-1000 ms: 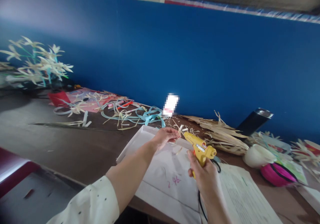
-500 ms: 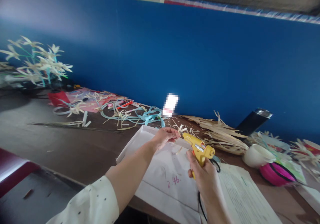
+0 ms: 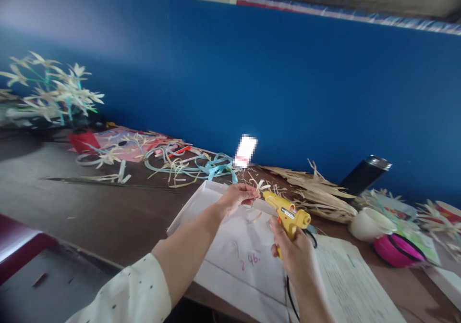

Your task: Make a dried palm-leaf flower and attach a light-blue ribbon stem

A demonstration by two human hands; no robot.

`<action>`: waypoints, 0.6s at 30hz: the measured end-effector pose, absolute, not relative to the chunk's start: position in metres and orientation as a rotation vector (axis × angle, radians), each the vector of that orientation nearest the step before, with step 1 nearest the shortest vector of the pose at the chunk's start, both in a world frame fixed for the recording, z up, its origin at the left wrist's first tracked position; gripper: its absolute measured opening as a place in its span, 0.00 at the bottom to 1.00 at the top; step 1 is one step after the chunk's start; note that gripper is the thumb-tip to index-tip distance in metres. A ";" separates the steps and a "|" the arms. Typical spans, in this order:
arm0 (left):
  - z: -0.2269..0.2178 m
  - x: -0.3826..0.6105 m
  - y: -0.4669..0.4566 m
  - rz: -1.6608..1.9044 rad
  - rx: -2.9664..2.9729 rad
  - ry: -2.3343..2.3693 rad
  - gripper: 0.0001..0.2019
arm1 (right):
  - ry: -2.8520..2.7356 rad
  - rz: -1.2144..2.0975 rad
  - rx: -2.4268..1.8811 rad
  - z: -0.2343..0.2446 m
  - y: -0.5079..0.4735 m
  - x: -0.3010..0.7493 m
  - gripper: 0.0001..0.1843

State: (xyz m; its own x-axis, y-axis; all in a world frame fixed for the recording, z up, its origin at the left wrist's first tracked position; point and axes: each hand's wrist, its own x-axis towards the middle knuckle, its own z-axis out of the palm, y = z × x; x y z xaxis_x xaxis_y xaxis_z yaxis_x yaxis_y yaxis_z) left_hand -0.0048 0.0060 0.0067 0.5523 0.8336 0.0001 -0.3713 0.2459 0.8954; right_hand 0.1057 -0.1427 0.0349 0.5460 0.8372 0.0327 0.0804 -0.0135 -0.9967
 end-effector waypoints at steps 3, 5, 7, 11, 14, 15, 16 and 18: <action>0.007 -0.005 0.006 0.876 1.002 0.542 0.21 | -0.851 0.729 -1.490 0.034 -0.143 0.107 0.23; 0.006 -0.004 0.006 0.873 0.994 0.541 0.21 | -0.858 0.733 -1.496 0.034 -0.143 0.108 0.23; 0.007 -0.004 0.006 0.871 0.990 0.538 0.21 | -0.863 0.731 -1.500 0.034 -0.144 0.108 0.23; 0.010 -0.005 0.005 0.870 0.979 0.548 0.21 | -0.860 0.729 -1.503 0.034 -0.144 0.108 0.23; 0.011 -0.006 0.004 0.870 0.979 0.548 0.21 | -0.858 0.734 -1.506 0.034 -0.143 0.108 0.23; 0.011 -0.006 0.004 0.872 0.979 0.546 0.21 | -0.861 0.734 -1.504 0.034 -0.143 0.108 0.23; 0.011 -0.005 0.004 0.874 0.978 0.545 0.21 | -0.863 0.733 -1.501 0.034 -0.143 0.108 0.24; 0.009 -0.004 0.005 0.877 0.972 0.539 0.21 | -0.870 0.729 -1.500 0.033 -0.143 0.108 0.23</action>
State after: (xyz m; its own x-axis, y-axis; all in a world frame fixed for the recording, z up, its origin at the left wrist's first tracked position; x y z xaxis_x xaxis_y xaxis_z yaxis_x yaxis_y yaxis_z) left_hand -0.0045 0.0047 0.0092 0.5530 0.8331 -0.0163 -0.3910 0.2767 0.8778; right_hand 0.1082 -0.1427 0.0334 0.5247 0.8505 0.0367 0.1120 -0.0263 -0.9934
